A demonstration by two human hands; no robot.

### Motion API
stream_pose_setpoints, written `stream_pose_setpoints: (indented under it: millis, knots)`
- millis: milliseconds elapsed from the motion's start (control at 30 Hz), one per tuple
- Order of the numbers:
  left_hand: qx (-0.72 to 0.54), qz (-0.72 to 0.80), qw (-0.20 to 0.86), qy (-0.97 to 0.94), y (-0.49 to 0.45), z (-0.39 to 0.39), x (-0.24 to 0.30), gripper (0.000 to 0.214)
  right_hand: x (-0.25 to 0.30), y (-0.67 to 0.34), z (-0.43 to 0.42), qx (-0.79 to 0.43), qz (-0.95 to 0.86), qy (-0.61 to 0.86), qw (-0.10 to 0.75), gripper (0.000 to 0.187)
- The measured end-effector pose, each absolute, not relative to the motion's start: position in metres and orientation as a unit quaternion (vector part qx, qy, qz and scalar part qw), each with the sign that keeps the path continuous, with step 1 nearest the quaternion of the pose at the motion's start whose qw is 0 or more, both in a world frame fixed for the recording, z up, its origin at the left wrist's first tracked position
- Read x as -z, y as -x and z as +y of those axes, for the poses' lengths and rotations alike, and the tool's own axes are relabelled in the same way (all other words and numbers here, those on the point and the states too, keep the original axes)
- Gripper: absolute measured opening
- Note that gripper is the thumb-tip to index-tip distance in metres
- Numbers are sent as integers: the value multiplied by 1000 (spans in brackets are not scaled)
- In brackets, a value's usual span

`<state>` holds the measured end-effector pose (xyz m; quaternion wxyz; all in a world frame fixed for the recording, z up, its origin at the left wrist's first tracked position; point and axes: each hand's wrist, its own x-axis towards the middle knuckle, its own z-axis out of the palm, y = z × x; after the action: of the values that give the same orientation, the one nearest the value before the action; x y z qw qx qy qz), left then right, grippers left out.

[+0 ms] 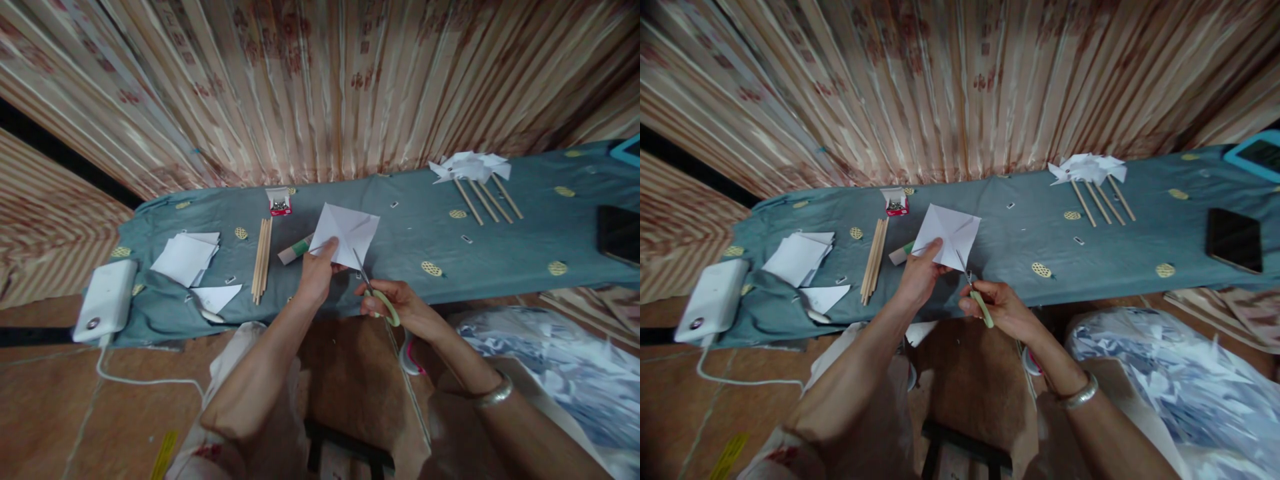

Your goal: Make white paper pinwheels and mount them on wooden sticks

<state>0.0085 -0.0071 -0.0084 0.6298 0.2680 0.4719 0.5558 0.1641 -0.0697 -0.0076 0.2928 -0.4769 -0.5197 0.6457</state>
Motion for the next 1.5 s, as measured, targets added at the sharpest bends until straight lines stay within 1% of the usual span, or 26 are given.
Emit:
stream_pose_setpoints:
  millis: [267,800,1200,1500]
  knots:
    - [-559,465,634,-265,-8,-8,9,27,9,-162,-69,-651,-501,486,299,42]
    - [-563,468,630,-258,-8,-7,8,25,7,-162,-68,-649,-477,506,308,45]
    - [-565,460,632,-264,-7,-7,9,29,8,-160,-68,-656,-457,510,317,41]
    - [-552,473,634,-263,-10,-9,12,31,9,-161,-68,-647,-464,508,328,43]
